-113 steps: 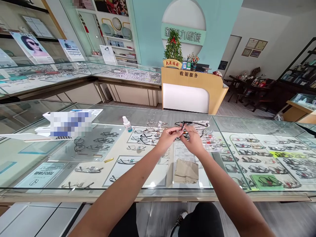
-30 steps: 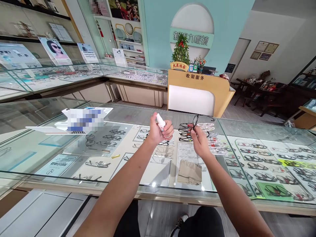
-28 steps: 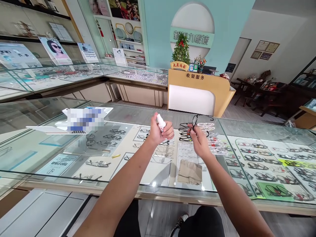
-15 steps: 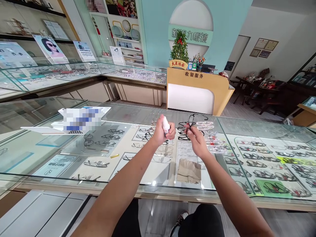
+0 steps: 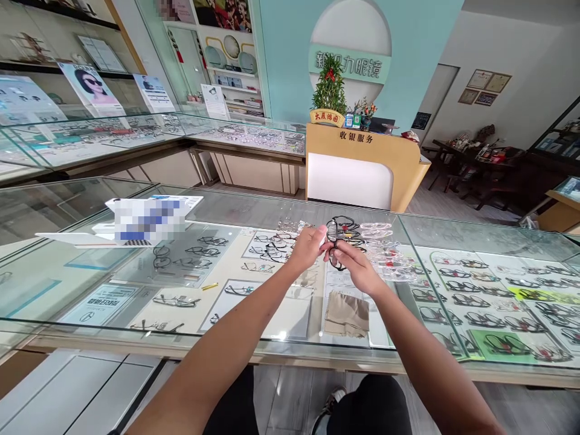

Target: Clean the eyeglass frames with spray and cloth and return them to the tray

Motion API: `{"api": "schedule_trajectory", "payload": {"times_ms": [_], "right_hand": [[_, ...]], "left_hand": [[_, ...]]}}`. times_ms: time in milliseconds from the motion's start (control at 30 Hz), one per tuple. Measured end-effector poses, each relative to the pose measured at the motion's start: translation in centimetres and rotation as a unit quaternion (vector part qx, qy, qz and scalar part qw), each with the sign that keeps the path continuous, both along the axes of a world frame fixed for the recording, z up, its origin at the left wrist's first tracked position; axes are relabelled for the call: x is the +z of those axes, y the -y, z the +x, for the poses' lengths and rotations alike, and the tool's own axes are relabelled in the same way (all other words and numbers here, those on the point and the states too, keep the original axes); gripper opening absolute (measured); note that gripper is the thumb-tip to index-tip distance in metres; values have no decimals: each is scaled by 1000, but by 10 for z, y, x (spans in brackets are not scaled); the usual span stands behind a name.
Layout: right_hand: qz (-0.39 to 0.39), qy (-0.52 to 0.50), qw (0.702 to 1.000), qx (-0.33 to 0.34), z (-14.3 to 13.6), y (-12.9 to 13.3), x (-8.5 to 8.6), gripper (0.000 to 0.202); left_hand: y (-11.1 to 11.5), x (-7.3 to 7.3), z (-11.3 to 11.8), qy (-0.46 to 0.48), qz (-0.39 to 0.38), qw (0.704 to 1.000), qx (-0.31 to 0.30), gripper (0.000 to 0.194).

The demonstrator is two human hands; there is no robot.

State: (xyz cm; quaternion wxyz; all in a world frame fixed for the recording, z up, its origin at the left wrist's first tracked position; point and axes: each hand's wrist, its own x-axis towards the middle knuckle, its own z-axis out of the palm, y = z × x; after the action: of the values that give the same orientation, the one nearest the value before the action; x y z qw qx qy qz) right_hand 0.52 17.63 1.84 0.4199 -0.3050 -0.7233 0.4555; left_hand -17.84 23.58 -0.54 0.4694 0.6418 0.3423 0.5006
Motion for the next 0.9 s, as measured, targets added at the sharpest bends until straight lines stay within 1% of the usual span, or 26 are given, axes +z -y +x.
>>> {"api": "schedule_trajectory", "payload": {"times_ms": [100,200,267,400,467,600,667,733,800,867,900], "right_hand": [[-5,-7,1000,8,0,1,2,37],[-15,-34,999,3,2,-1,1,34],[-29,-61,998,-13,3,-5,-1,33],[-69,-124,987,-74,7,-13,-7,34],[-78,-150,982,-82,9,-16,-9,33],[-76,-150,982,-84,11,-16,-9,36],[-78,-143,983,-86,11,-16,-8,39],[-78,-140,984,-82,11,-15,-7,40],[-76,-147,983,-77,13,-16,-7,39],[-77,-162,981,-74,14,-18,-8,37],[-80,-169,980,-73,16,-19,-9,36]], "left_hand": [[1,1,0,2,-7,1000,-17,78],[2,4,-1,-2,-19,999,-28,79],[2,4,-2,-20,-18,999,-31,80],[5,4,0,-50,-11,998,-45,76],[9,5,3,-71,-4,996,-59,74],[17,8,10,-124,21,989,-76,76],[19,8,12,-120,22,989,-81,78],[17,7,11,-94,20,993,-69,80],[10,6,5,-60,22,997,-39,81],[-2,8,-7,-26,35,999,21,79],[-10,9,-16,-1,43,997,69,75]]}}
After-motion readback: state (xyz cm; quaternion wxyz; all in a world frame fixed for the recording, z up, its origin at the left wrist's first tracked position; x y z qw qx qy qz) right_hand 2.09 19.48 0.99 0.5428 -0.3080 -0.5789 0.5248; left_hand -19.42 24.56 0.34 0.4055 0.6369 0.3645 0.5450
